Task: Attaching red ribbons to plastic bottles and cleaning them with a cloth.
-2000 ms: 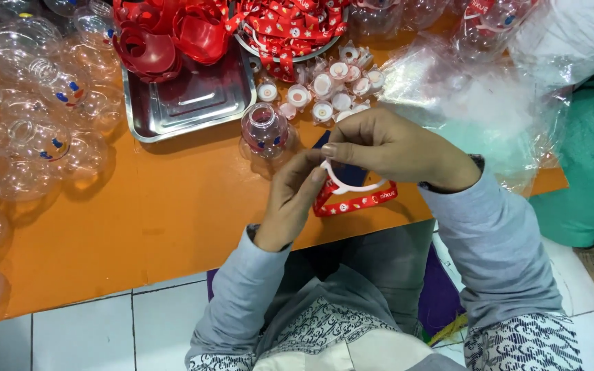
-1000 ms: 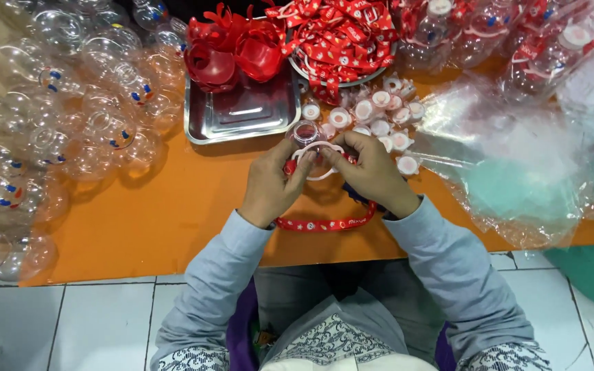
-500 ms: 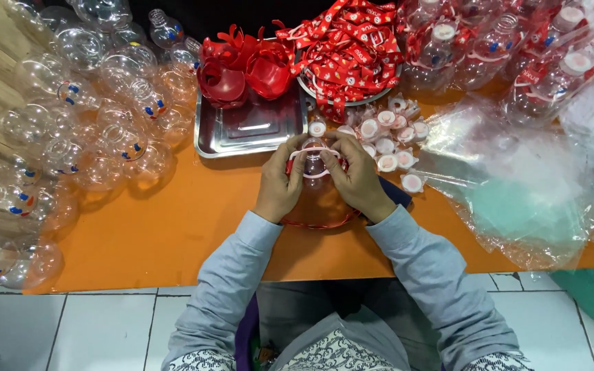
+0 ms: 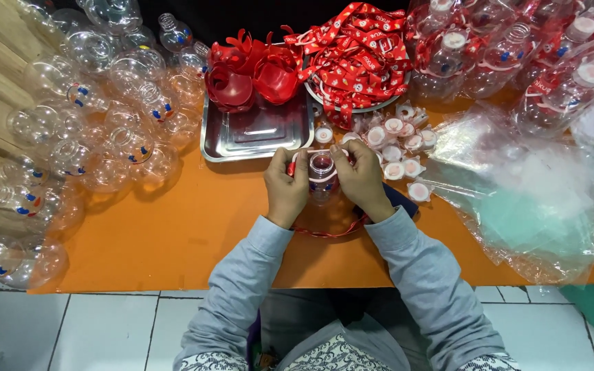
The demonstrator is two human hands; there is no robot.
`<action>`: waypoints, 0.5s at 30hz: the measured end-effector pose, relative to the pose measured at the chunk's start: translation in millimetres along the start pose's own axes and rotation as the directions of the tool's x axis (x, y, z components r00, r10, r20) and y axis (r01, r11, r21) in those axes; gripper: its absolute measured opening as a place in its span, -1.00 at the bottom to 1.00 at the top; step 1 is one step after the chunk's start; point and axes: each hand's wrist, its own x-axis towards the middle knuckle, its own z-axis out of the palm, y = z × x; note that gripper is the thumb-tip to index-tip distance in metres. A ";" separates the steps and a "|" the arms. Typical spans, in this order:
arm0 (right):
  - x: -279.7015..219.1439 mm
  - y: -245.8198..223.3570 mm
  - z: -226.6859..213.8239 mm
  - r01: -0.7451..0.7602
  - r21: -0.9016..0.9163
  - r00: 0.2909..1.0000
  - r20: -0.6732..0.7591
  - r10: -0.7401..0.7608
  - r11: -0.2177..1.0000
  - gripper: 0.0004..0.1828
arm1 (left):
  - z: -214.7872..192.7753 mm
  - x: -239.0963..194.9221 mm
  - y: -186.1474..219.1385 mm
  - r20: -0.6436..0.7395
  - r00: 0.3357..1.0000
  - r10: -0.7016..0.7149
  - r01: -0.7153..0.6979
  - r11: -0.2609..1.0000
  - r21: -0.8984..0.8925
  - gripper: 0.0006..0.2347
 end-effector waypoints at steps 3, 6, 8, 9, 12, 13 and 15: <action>11.0 16.9 4.0 -0.216 0.033 0.976 0.015 0.216 0.976 -0.69 | 2.7 3.7 -15.3 -0.048 0.988 -0.144 0.146 0.989 0.031 -0.80; 21.2 55.9 5.5 -0.349 0.061 0.937 0.058 0.345 0.935 -0.66 | 2.8 10.4 -19.5 -0.019 0.961 -0.276 0.277 0.959 0.064 -0.81; 22.6 82.6 7.7 -0.410 0.078 0.911 0.073 0.405 0.909 -0.69 | 3.9 13.6 -27.5 -0.007 0.951 -0.310 0.310 0.947 0.090 -0.82; 23.6 96.0 8.8 -0.467 0.090 0.883 0.093 0.460 0.879 -0.71 | 4.5 14.6 -31.6 -0.002 0.939 -0.345 0.343 0.933 0.113 -0.82; 17.3 86.4 2.6 -0.604 0.082 0.794 0.144 0.590 0.793 -0.69 | -1.1 20.4 -4.1 0.023 0.912 -0.409 0.407 0.911 0.071 -0.87; 17.3 84.3 1.3 -0.607 0.082 0.792 0.142 0.593 0.790 -0.69 | -1.9 19.3 -6.6 0.026 0.911 -0.411 0.409 0.910 0.072 -0.87; 16.6 79.8 -0.7 -0.643 0.048 0.759 0.173 0.628 0.765 -0.64 | -4.4 16.3 -11.7 0.040 0.907 -0.420 0.416 0.906 0.080 -0.85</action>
